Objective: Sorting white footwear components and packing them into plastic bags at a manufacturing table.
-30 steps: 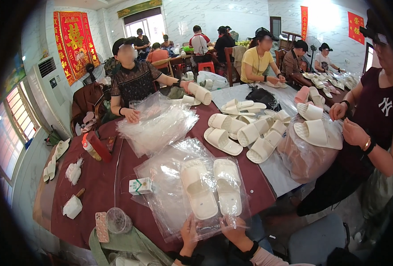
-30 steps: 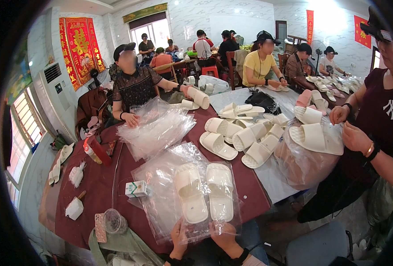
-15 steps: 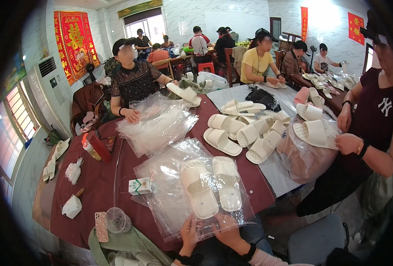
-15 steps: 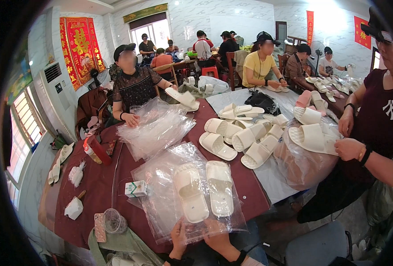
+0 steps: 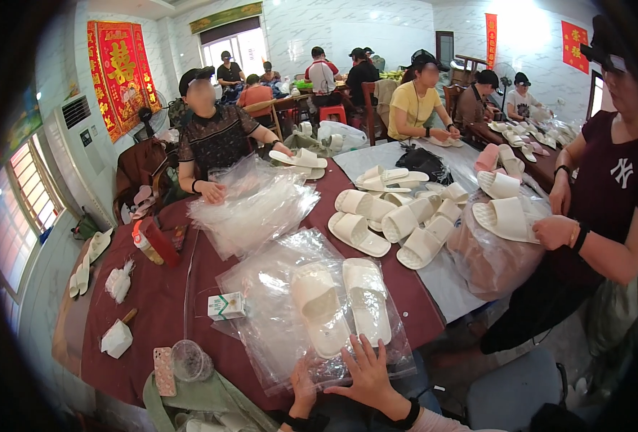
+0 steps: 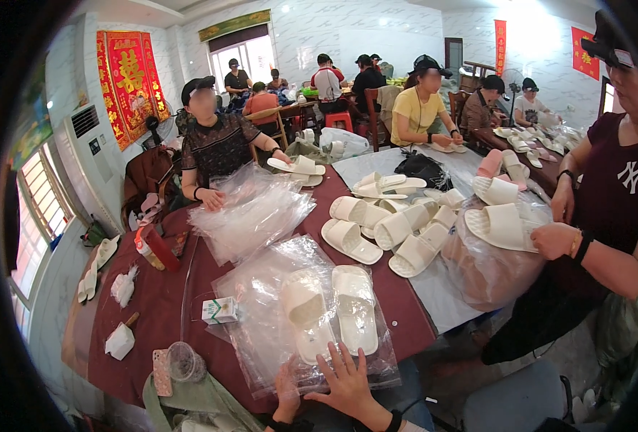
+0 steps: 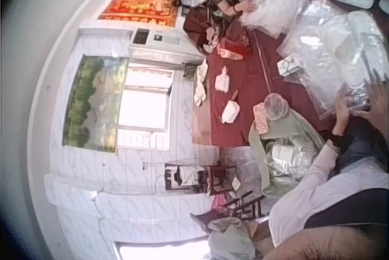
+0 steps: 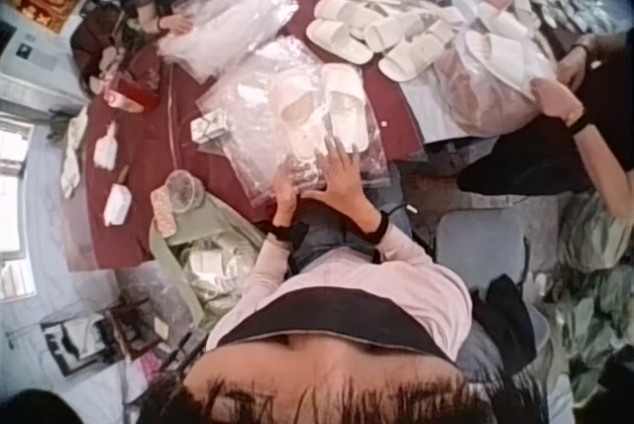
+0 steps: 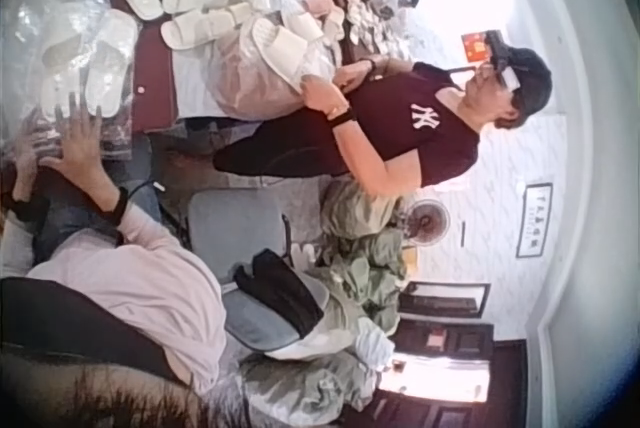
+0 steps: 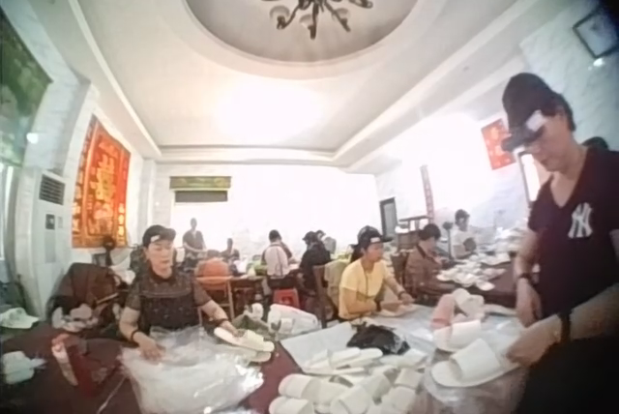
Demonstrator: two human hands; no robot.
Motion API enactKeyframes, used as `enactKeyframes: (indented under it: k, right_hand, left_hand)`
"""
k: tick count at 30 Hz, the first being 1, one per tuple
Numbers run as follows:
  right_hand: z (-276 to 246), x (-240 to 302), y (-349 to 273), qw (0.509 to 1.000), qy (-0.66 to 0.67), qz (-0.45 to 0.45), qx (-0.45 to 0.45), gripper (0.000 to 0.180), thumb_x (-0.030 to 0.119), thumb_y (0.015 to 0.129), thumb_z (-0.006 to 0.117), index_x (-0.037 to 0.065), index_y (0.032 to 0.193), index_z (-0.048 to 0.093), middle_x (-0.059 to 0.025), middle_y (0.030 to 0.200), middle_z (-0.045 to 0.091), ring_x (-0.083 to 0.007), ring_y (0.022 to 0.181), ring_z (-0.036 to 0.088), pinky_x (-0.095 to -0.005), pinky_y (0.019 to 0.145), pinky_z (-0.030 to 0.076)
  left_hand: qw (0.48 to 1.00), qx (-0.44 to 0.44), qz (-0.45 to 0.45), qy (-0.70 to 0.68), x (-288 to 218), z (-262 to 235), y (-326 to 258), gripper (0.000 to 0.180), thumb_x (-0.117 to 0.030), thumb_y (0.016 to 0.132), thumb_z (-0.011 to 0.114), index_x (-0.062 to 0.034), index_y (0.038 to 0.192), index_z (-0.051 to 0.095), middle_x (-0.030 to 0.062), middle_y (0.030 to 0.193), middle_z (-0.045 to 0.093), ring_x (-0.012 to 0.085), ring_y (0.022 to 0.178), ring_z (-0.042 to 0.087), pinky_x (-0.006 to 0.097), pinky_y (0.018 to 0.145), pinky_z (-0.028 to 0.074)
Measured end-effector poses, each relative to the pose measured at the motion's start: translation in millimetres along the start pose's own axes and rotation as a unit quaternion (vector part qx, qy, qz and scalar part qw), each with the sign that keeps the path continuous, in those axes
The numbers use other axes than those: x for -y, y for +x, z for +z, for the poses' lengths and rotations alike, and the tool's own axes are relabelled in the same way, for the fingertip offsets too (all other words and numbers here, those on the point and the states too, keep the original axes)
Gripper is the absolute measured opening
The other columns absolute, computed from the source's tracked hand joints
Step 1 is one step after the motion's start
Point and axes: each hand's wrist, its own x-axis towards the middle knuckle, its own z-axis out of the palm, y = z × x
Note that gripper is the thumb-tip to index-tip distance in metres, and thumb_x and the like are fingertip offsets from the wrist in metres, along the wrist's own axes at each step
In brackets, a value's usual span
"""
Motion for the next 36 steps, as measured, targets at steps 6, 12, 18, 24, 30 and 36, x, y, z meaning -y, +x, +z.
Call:
enactKeyframes:
  k: [6,12,18,24,30,36]
  right_hand:
    - [7.9,-15.0,-7.4,0.987,-0.066,0.052,0.136,0.098,0.054,0.063,0.077,0.013,0.142,0.037,-0.0204,0.145,0.035,-0.0392,0.134,0.032,-0.0592,0.105,0.023]
    - [13.6,-26.6,-4.7,0.986,-0.105,0.065,0.110,0.091,0.034,0.064,0.078,0.014,0.143,0.036,-0.0195,0.145,0.036,-0.0381,0.132,0.035,-0.0533,0.103,0.028]
    - [1.0,-41.0,-2.3,0.993,-0.070,0.097,0.001,0.073,0.011,0.065,0.068,0.011,0.136,0.047,-0.0173,0.139,0.045,-0.0374,0.123,0.044,-0.0500,0.094,0.036]
    - [-6.4,-50.1,1.8,0.998,-0.023,0.059,-0.009,0.055,0.010,0.066,0.063,0.008,0.121,0.060,-0.0135,0.124,0.059,-0.0357,0.114,0.053,-0.0438,0.089,0.041]
    - [-10.0,-63.3,4.0,0.996,-0.029,0.055,-0.063,0.048,0.011,0.068,0.061,0.008,0.115,0.064,-0.0146,0.119,0.061,-0.0367,0.108,0.056,-0.0454,0.086,0.044]
    - [-14.7,-65.2,6.1,0.993,-0.010,0.052,-0.106,0.043,0.008,0.066,0.064,0.005,0.109,0.067,-0.0175,0.114,0.064,-0.0392,0.109,0.057,-0.0465,0.092,0.044]
  left_hand:
    - [0.995,0.068,-0.052,0.050,-48.9,14.8,-5.2,0.042,-0.020,0.102,0.040,-0.0001,0.139,0.038,0.0178,0.105,0.065,0.0221,0.094,0.064,0.033,0.082,0.052]
    - [0.952,0.139,0.072,0.265,-38.1,5.5,-7.3,0.043,-0.018,0.102,0.041,0.0032,0.138,0.036,0.0208,0.107,0.065,0.0243,0.094,0.066,0.032,0.083,0.052]
    - [0.969,0.242,0.007,0.042,-44.8,22.4,-34.6,0.049,-0.022,0.097,0.053,-0.0071,0.142,0.038,0.0173,0.126,0.057,0.0277,0.116,0.055,0.039,0.102,0.040]
    - [0.963,0.229,0.038,0.140,-73.0,36.5,-60.5,0.027,-0.011,0.095,0.054,0.0002,0.119,0.057,0.0133,0.113,0.064,0.0216,0.108,0.059,0.031,0.092,0.043]
    - [0.861,0.151,0.273,0.401,-72.6,19.8,-71.6,0.033,-0.009,0.089,0.057,-0.0047,0.122,0.057,0.0195,0.112,0.060,0.0351,0.101,0.056,0.039,0.088,0.044]
    - [0.798,0.063,0.230,0.553,-61.8,-21.5,-80.7,0.039,-0.013,0.089,0.058,-0.0075,0.127,0.054,0.0189,0.126,0.052,0.0387,0.112,0.049,0.044,0.096,0.038]
